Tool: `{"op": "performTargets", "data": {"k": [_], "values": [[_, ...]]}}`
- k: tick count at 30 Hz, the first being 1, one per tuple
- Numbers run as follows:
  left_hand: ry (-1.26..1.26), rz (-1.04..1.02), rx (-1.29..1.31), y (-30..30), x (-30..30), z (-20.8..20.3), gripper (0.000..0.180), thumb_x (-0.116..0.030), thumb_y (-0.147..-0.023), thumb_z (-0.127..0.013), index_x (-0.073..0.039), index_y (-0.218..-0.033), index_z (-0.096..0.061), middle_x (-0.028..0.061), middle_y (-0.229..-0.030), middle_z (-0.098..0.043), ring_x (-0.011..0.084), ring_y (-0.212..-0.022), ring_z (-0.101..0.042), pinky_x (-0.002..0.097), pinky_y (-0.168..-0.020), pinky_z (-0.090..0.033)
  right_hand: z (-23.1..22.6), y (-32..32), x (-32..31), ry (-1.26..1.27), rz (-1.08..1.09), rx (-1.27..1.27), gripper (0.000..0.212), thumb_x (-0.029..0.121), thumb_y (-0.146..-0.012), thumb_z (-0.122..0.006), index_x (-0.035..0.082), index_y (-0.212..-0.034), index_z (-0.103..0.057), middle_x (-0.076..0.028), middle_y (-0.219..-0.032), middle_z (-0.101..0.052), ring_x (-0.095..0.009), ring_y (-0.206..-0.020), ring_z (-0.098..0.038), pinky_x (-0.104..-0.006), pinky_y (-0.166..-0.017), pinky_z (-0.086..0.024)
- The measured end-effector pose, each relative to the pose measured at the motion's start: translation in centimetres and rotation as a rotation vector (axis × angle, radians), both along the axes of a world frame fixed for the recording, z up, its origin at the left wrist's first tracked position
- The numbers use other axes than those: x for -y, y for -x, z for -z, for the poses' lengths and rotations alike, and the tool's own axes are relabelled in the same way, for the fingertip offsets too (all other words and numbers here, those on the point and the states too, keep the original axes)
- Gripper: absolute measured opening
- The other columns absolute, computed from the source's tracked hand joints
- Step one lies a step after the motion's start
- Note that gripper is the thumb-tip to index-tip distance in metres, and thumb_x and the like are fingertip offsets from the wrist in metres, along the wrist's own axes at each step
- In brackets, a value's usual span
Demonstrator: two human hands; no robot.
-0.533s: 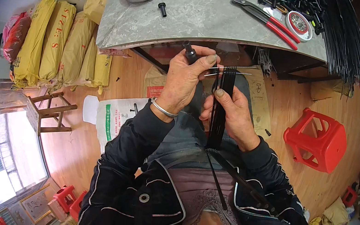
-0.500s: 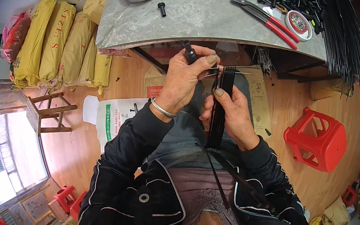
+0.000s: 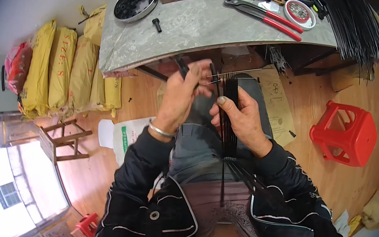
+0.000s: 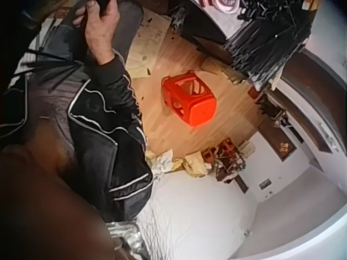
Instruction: Assembling and trimming bundles of black rods or wires at a workstation.
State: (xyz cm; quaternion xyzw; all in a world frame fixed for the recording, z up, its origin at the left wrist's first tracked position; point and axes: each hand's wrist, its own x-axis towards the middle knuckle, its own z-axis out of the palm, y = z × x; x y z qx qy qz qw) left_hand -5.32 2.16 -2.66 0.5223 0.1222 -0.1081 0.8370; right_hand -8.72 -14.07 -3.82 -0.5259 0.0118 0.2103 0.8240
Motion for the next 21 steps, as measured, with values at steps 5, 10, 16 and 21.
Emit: {"op": "performTargets", "data": {"k": [5,10,16,21], "values": [[-0.169,0.049,0.029,2.2,0.4,0.5,0.029,-0.010,-0.086,-0.070,0.004,-0.110,-0.061,0.0064,-0.075,-0.063,0.0106,-0.062,-0.057,0.0217,-0.056,-0.047,0.4,0.4,-0.4,-0.015,0.019,-0.006,0.019,0.015,-0.095,-0.058,0.002,-0.109,-0.058,-0.003,-0.082,-0.064,-0.007,-0.066,-0.059,-0.0223,-0.058,-0.050],[-0.098,-0.030,0.058,2.0,1.1,0.5,0.024,-0.007,-0.085,-0.070,0.003,-0.106,-0.062,0.0054,-0.076,-0.062,0.0109,-0.063,-0.058,0.0226,-0.053,-0.047,-0.1,-0.6,1.5,0.464,-0.022,0.334,0.023,0.022,-0.088,-0.064,0.001,-0.098,-0.066,-0.007,-0.074,-0.066,-0.014,-0.061,-0.059,-0.0323,-0.059,-0.048],[0.017,-0.044,0.064,2.0,1.2,1.0,0.024,-0.009,-0.088,-0.067,0.003,-0.108,-0.061,0.0042,-0.079,-0.060,0.0114,-0.065,-0.057,0.0233,-0.052,-0.046,2.1,-1.9,1.6,0.472,-0.221,0.272,0.029,0.030,-0.085,-0.069,0.001,-0.090,-0.069,-0.002,-0.068,-0.061,-0.007,-0.064,-0.053,-0.0275,-0.058,-0.043],[0.128,0.016,0.020,2.0,0.6,1.7,0.027,-0.010,-0.089,-0.065,0.001,-0.113,-0.057,0.0037,-0.079,-0.058,0.0113,-0.064,-0.055,0.0227,-0.052,-0.045,2.0,-1.8,1.6,0.258,-0.241,0.067,0.024,0.026,-0.088,-0.068,0.002,-0.090,-0.071,0.005,-0.074,-0.061,-0.002,-0.068,-0.051,-0.0210,-0.058,-0.041]]}}
